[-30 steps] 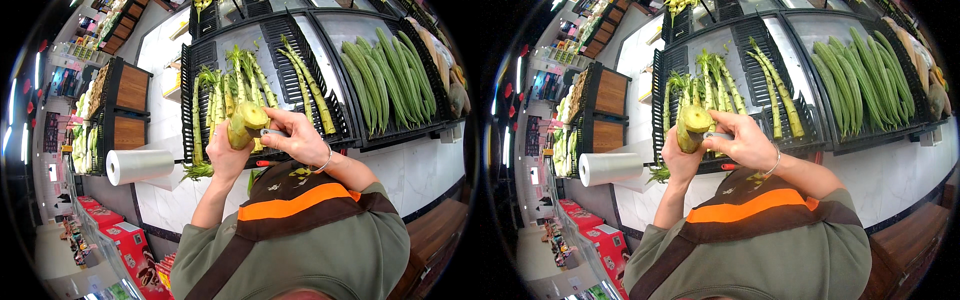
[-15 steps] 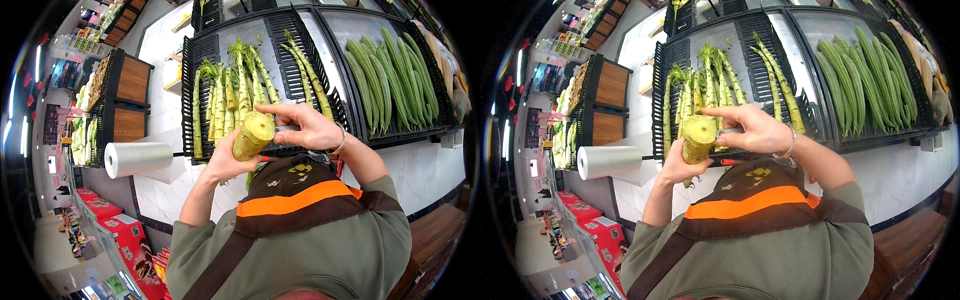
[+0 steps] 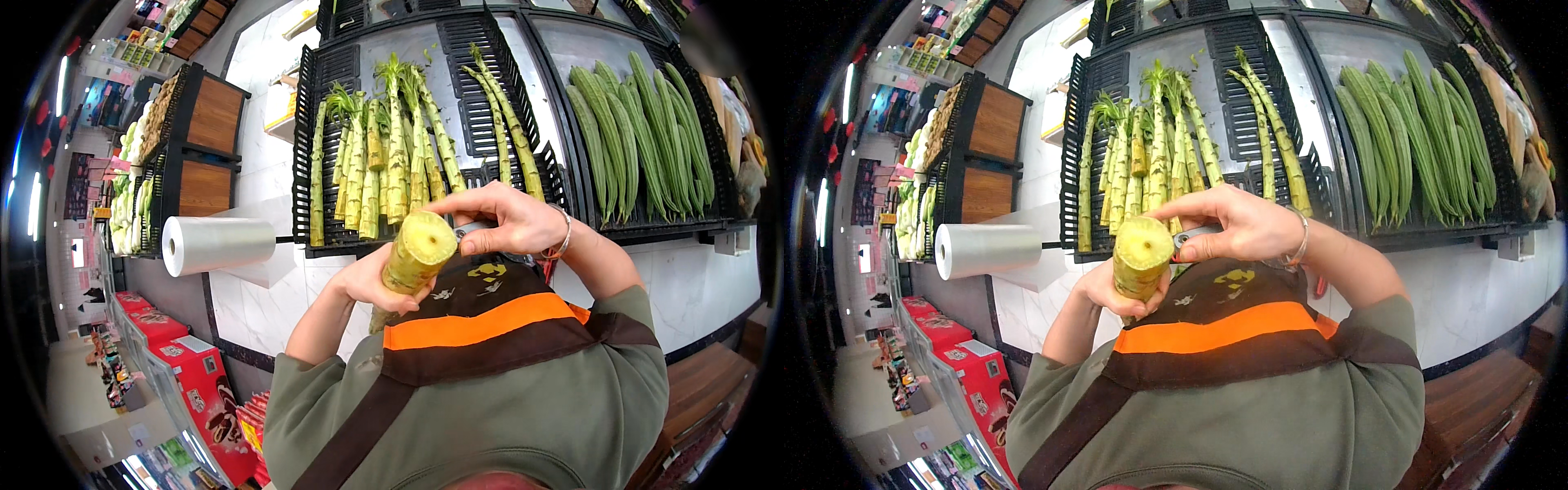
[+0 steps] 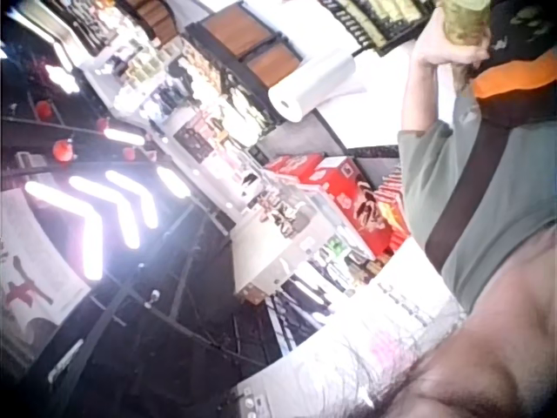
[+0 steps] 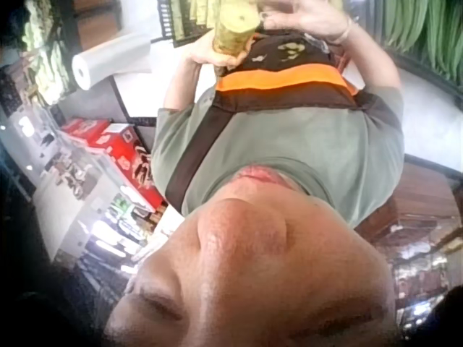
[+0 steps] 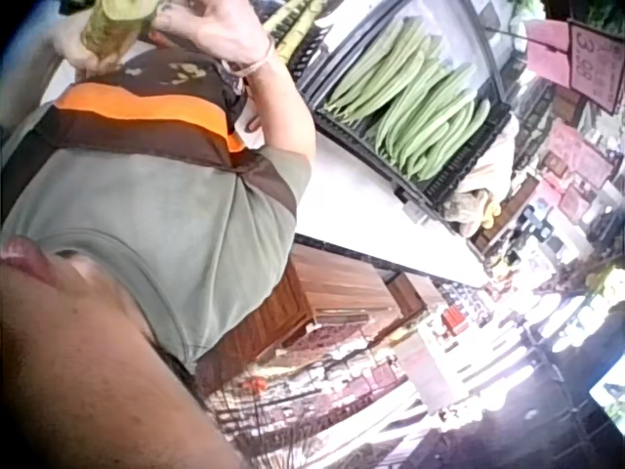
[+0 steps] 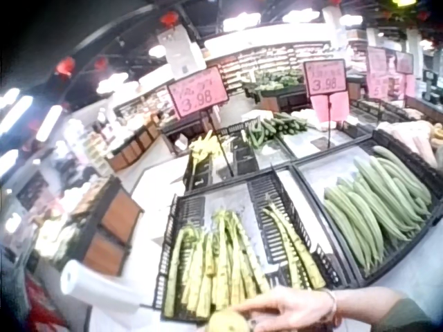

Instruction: The person stands in a grocery store aisle and peels the outer layers of long green vegetables using a small knife. They handle the vegetables one by one, removing the tough outer skin and placing the trimmed pieces back into the display bin.

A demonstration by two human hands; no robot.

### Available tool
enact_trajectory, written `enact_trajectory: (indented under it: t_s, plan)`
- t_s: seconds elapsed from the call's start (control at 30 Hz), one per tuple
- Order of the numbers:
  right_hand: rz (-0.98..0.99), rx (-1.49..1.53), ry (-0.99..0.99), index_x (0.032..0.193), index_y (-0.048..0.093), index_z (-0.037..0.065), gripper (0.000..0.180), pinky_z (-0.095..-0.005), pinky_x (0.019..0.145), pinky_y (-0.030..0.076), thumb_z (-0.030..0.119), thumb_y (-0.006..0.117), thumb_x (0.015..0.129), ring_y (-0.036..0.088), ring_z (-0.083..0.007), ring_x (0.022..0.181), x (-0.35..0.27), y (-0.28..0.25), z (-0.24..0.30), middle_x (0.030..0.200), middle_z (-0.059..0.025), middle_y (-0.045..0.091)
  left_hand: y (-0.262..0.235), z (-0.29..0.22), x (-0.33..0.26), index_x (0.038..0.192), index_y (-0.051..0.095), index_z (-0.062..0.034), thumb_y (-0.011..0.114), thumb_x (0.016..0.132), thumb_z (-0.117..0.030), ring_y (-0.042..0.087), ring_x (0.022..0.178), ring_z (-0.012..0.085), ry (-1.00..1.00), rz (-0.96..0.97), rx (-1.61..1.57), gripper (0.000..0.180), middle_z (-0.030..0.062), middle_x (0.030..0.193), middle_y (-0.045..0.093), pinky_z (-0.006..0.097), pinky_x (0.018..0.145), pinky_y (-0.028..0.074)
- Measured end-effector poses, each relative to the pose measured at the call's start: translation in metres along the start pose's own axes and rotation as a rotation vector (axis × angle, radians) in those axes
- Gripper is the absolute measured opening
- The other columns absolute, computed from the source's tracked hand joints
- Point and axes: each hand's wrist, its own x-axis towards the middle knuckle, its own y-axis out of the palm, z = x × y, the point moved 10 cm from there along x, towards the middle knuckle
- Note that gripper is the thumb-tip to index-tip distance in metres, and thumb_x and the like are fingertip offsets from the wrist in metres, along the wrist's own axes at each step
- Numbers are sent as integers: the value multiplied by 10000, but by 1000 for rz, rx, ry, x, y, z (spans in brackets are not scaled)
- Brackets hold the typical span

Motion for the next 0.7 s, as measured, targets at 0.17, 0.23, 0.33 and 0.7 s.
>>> enact_trajectory:
  t_s: [0.17, 0.23, 0.33, 0.7]
  plan:
    - [65, -1, -56, 1371, 440, 4, 705, -293, 836, 455, 350, 706, 818, 606, -166, 934, 3, 11, -6, 1067, -100, 651, 20, 14, 6, 935, 501, -9, 782, 730, -244, 527, 560, 111, -24, 272, -138, 420, 48, 670, 554, 226, 469, 421]
    - [129, -103, 38, 1377, 427, -4, 732, -298, 844, 463, 383, 700, 820, 632, -195, 950, 0, 12, -6, 1093, -128, 655, 26, 19, 8, 920, 494, -5, 785, 732, -263, 519, 542, 106, -7, 358, -218, 431, 48, 667, 554, 220, 454, 410]
    - [186, -119, 63, 1371, 442, 23, 636, -307, 903, 466, 210, 700, 820, 627, -215, 1034, -2, 12, -7, 1151, -173, 637, 34, 22, 12, 901, 486, -2, 787, 735, -281, 510, 519, 100, -31, 460, -312, 442, 45, 657, 550, 212, 432, 396]
    - [231, -42, -125, 1219, 583, -2, 417, -336, 896, 479, 150, 675, 842, 633, -247, 1040, -3, 6, -7, 1140, -159, 649, 50, 30, 19, 931, 487, 53, 799, 719, -247, 491, 459, 103, -80, 701, -569, 482, 76, 626, 526, 221, 374, 400]
